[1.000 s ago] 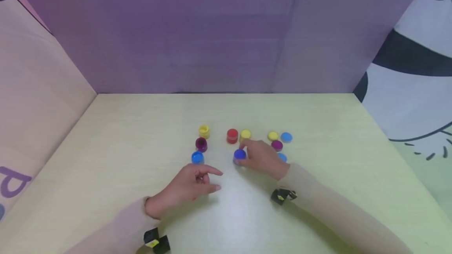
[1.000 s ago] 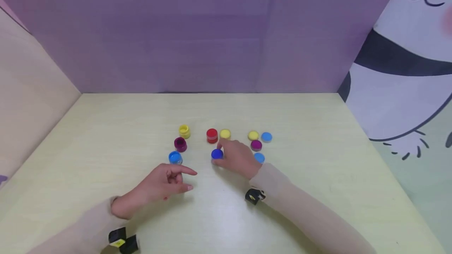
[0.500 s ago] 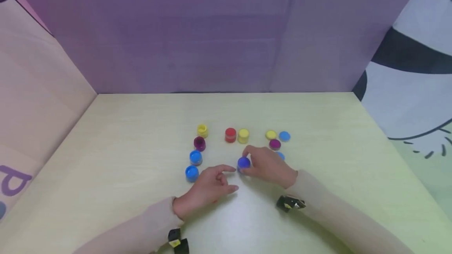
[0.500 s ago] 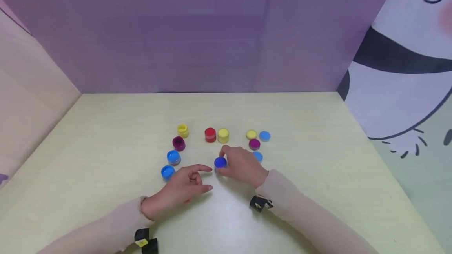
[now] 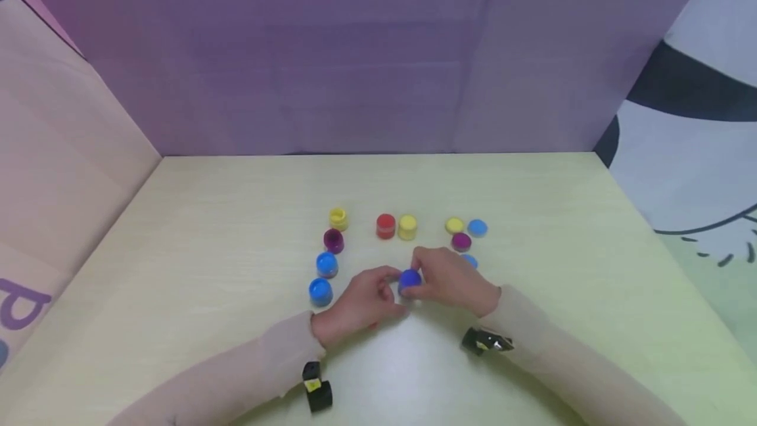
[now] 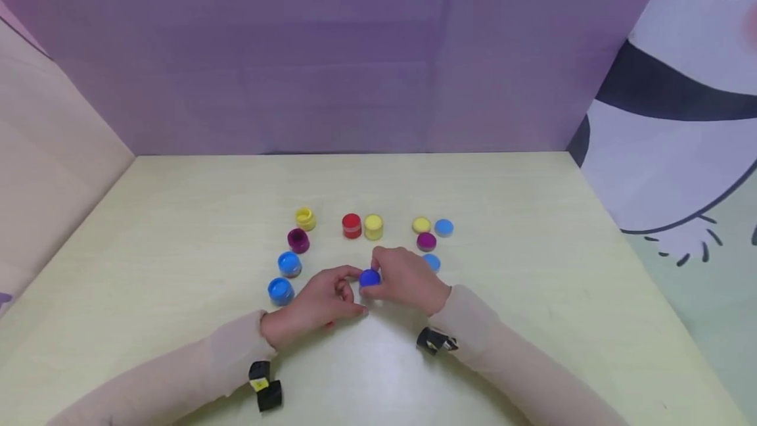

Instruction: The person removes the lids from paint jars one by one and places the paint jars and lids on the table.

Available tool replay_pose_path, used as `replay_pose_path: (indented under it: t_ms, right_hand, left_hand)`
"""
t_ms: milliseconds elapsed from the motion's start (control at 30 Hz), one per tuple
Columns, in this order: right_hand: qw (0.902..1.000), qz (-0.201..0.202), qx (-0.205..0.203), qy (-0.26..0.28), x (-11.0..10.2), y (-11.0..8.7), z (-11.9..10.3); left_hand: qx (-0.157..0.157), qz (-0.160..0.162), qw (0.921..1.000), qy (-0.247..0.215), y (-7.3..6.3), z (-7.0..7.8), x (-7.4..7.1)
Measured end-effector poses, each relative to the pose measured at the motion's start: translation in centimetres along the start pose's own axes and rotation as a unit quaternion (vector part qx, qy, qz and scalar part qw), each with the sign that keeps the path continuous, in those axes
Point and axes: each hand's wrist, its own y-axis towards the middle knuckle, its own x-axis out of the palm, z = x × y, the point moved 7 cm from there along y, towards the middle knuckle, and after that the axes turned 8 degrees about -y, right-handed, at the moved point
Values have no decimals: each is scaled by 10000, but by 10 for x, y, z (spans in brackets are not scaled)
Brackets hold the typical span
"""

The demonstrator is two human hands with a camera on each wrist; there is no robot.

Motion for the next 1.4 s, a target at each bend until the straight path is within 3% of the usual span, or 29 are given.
replay_pose_path:
  t_ms: [167,300,533,867,1033,1400]
  right_hand:
    - [9999,77,50,-76,1,-4,1]
    - [9998,122,150,-69,2,-8,0]
    - [9994,213,146,-221,-3,-12,-4]
    - [9971,373,-489,-438,-5,-10,-11]
    - [9952,96,-856,-459,-4,-6,-15]
    - [9829,-321,-1800,-218,-7,0,-15]
  left_hand:
    - [223,-89,9996,-123,7,2,5]
    - [144,-121,9993,-323,9,3,9]
    - [133,26,9995,-289,8,7,9]
    - [179,33,9998,5,5,9,5]
    - [122,-6,9999,1,5,6,2]
    - [365,-65,9992,-154,9,7,2]
